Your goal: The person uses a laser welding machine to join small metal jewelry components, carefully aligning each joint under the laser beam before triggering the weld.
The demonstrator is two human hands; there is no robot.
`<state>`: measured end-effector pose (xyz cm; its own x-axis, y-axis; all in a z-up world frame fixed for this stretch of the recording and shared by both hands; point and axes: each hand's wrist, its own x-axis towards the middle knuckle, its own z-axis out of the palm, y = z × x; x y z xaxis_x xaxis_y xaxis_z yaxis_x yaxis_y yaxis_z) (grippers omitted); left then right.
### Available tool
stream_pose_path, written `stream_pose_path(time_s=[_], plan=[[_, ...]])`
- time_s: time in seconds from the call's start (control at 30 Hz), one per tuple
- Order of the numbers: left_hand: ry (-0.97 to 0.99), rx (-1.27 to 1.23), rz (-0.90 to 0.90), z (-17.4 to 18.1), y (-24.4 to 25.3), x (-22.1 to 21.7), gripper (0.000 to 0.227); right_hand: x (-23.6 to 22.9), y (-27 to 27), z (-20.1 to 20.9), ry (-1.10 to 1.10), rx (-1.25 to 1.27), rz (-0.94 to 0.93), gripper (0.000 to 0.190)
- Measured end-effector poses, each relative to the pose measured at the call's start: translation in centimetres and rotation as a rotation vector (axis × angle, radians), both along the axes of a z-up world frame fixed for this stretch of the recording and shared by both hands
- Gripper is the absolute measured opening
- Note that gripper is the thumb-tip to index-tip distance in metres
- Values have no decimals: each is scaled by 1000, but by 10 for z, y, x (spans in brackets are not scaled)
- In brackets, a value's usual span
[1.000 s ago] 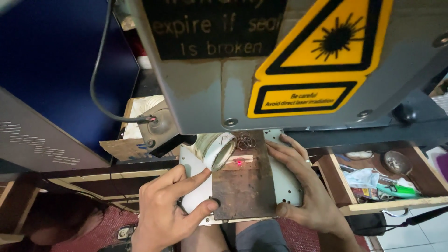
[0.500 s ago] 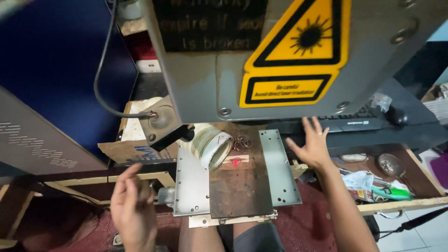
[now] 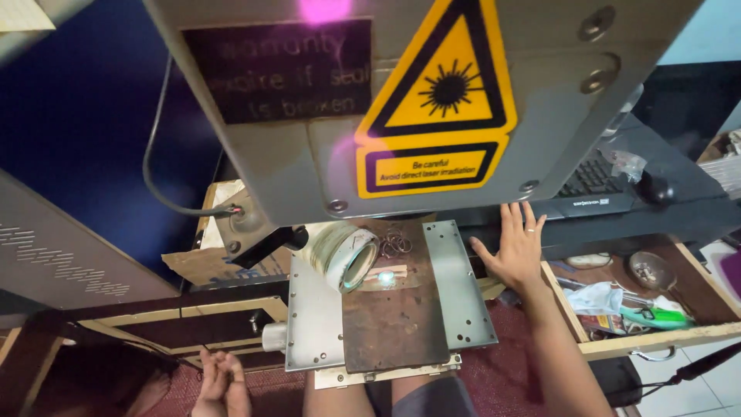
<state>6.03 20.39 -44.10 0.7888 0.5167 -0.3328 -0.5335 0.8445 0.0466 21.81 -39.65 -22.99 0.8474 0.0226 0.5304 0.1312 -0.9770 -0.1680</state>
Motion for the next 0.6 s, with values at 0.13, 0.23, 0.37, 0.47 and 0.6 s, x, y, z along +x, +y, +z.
stream_pose_path(time_s=[0.13, 0.23, 0.37, 0.47, 0.6], plan=[[-59, -38, -92, 32, -19, -15, 72, 0, 0, 1, -29, -4, 3, 95], [-194, -104, -54, 67, -50, -23, 81, -4, 2, 6, -47, 8, 15, 94], [-169, -191, -96, 89, -76, -28, 73, -3, -1, 4, -64, -12, 10, 95], [-57, -153, -124, 98, -87, -29, 66, -6, -1, 6, -75, -11, 17, 95], [127, -73, -186, 75, -78, -22, 50, -7, 0, 8, -95, 2, 27, 93]])
